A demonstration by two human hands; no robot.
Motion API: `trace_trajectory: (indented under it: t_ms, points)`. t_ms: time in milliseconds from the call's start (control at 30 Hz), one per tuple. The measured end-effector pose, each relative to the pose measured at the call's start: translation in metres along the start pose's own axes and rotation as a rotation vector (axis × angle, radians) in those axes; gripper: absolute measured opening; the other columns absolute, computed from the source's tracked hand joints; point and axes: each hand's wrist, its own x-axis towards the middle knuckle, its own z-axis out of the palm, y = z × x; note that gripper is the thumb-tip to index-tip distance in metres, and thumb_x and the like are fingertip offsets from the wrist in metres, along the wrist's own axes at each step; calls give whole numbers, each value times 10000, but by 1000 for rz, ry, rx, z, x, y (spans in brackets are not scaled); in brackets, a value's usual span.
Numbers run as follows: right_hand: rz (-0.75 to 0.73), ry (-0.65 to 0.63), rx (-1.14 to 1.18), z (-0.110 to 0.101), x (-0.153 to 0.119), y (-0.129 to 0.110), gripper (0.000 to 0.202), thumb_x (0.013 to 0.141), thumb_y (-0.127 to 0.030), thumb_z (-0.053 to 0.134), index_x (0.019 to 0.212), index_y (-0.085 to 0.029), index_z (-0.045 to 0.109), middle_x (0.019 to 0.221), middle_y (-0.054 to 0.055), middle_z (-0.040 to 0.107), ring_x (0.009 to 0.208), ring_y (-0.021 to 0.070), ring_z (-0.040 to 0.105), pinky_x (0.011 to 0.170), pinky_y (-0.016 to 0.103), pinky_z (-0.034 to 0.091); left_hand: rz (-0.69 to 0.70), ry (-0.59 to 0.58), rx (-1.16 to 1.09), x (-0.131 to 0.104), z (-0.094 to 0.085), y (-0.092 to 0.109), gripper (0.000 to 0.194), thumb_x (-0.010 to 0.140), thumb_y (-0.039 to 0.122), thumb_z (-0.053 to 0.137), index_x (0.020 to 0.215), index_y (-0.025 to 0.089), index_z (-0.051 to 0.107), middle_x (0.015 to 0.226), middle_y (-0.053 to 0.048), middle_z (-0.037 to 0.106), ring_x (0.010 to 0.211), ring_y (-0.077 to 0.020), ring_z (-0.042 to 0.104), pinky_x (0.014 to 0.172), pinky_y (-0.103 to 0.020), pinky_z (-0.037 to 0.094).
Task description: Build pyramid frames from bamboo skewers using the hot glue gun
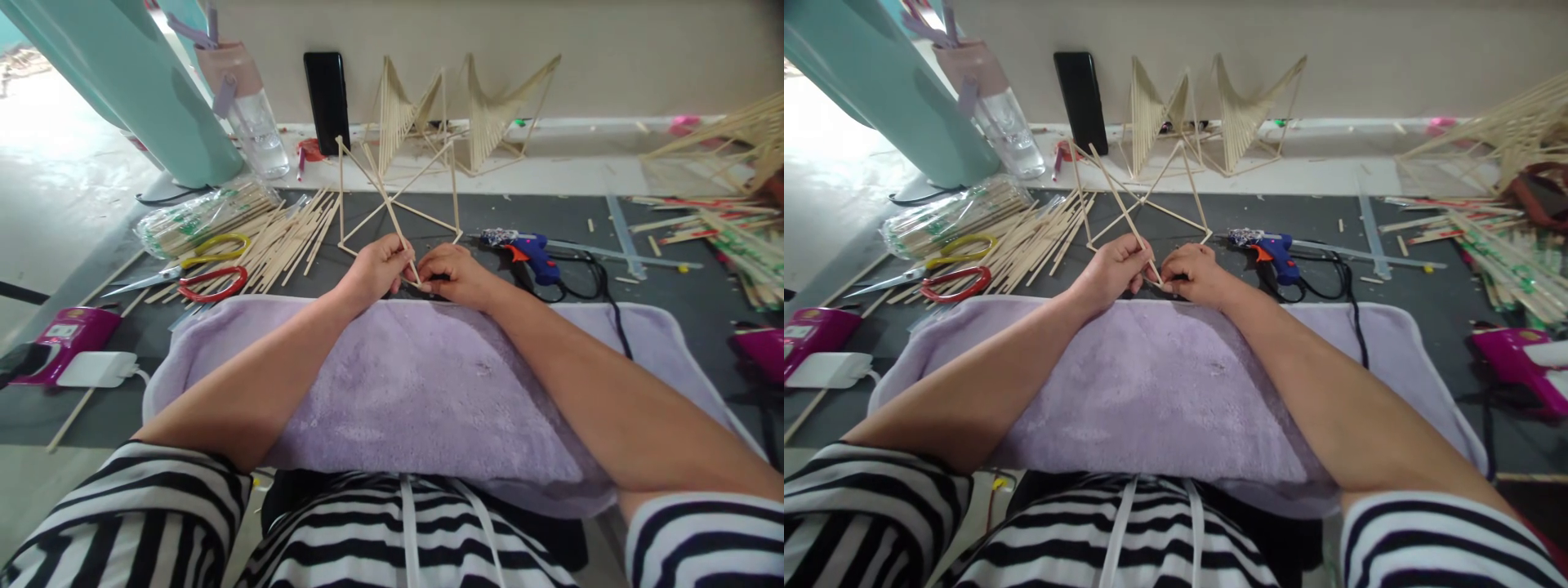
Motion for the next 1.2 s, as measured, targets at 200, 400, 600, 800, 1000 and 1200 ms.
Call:
trace_trajectory:
  t_ms: [200,400,600,800,1000,1200]
  points:
    - [5,-12,-10,-1,1,-4,96,799,-271,623,781,-213,697,950,54,729,963,223,627,950,451,316,10,-3,6,-1,0,0,123,924,200,475,807,179,508,640,42,615,375,-17,442,396,-171,323]
    - [-3,-7,-8,-1,0,-4,111,805,-279,615,783,-207,697,968,61,736,962,223,634,938,450,324,12,0,12,-2,0,1,119,922,203,473,811,176,507,644,37,615,382,-22,444,401,-178,322]
    - [-37,14,-8,0,-1,-1,125,807,-294,614,797,-208,704,944,59,736,947,217,637,945,439,331,25,-2,25,-2,0,1,105,911,201,477,813,176,506,649,33,618,387,-26,446,405,-178,327]
    - [-18,6,-12,0,-1,-1,135,807,-310,616,798,-212,708,947,60,733,955,223,631,945,440,331,40,5,27,0,-1,-3,100,912,219,478,824,181,508,647,38,623,379,-28,445,397,-182,325]
    - [-21,12,-9,0,-1,-2,138,811,-312,610,792,-213,705,941,56,731,957,216,626,945,429,327,37,10,20,0,0,-3,104,914,193,473,817,178,507,637,39,615,370,-28,443,394,-187,324]
    - [-9,2,-12,-1,-1,-3,132,811,-303,609,795,-212,703,947,56,731,957,218,627,949,438,317,40,6,1,0,0,-5,110,920,182,472,817,179,508,636,47,617,368,-18,443,393,-179,326]
